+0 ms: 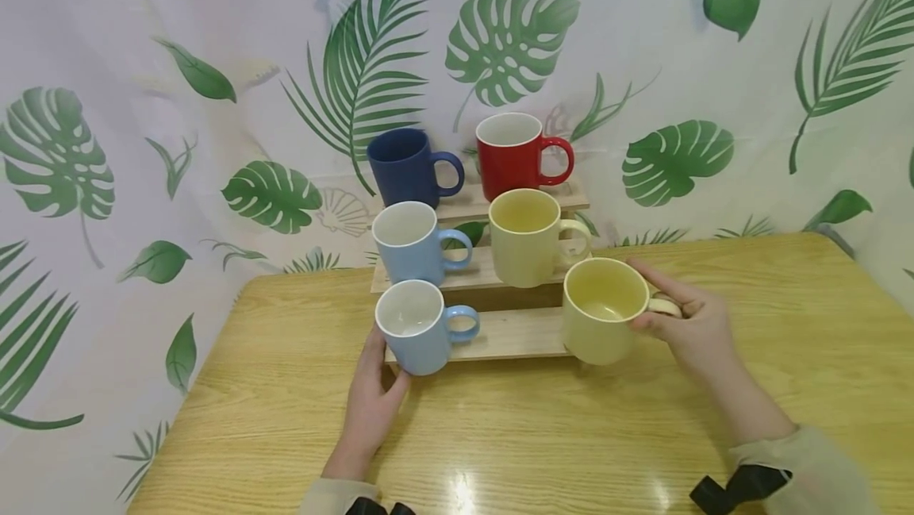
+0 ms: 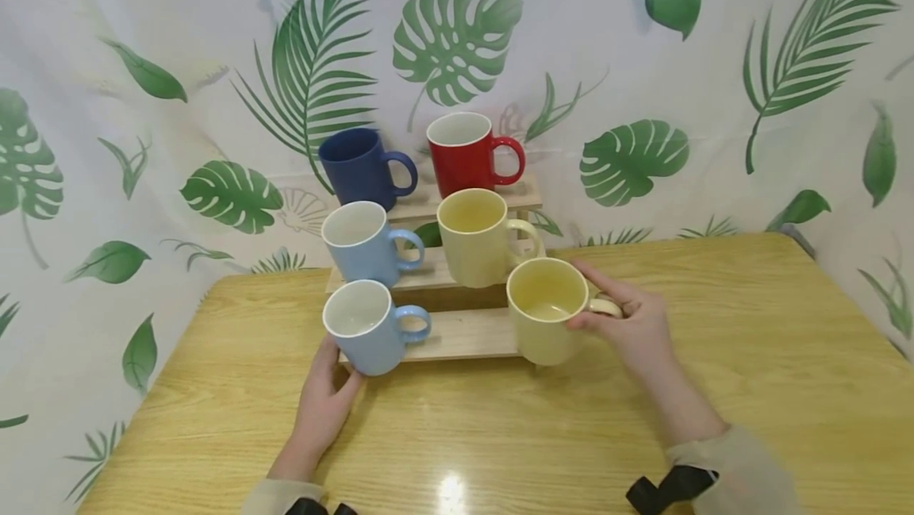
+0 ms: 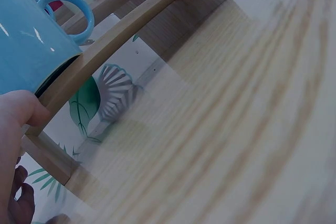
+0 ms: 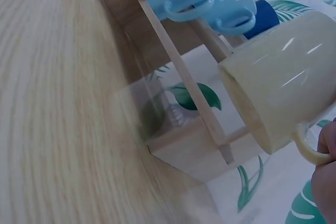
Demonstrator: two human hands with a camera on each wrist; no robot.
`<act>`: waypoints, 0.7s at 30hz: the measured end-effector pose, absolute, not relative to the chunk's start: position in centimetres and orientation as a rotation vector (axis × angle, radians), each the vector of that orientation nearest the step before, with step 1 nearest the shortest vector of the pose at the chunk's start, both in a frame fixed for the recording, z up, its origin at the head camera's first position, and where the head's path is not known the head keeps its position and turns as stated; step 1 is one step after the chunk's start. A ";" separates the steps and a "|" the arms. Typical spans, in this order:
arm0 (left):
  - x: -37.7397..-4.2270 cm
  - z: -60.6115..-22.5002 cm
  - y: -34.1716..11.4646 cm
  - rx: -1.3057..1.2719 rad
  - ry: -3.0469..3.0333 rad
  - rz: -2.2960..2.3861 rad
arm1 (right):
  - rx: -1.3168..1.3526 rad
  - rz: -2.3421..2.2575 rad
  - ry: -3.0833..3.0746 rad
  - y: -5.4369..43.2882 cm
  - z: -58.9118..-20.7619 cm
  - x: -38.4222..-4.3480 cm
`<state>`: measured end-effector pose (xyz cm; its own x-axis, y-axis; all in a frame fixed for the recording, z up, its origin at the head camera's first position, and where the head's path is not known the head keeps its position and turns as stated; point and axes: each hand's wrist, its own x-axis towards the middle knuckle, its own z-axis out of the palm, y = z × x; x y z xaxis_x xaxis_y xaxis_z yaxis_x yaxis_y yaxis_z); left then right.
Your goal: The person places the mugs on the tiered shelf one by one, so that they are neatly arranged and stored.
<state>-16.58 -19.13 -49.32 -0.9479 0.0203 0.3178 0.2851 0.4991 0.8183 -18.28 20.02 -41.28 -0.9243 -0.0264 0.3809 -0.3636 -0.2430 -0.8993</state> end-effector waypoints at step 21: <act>-16.5 -49.1 -19.0 -0.251 -2.485 -1.426 | 0.540 2.279 -1.910 15.2 -42.1 -19.1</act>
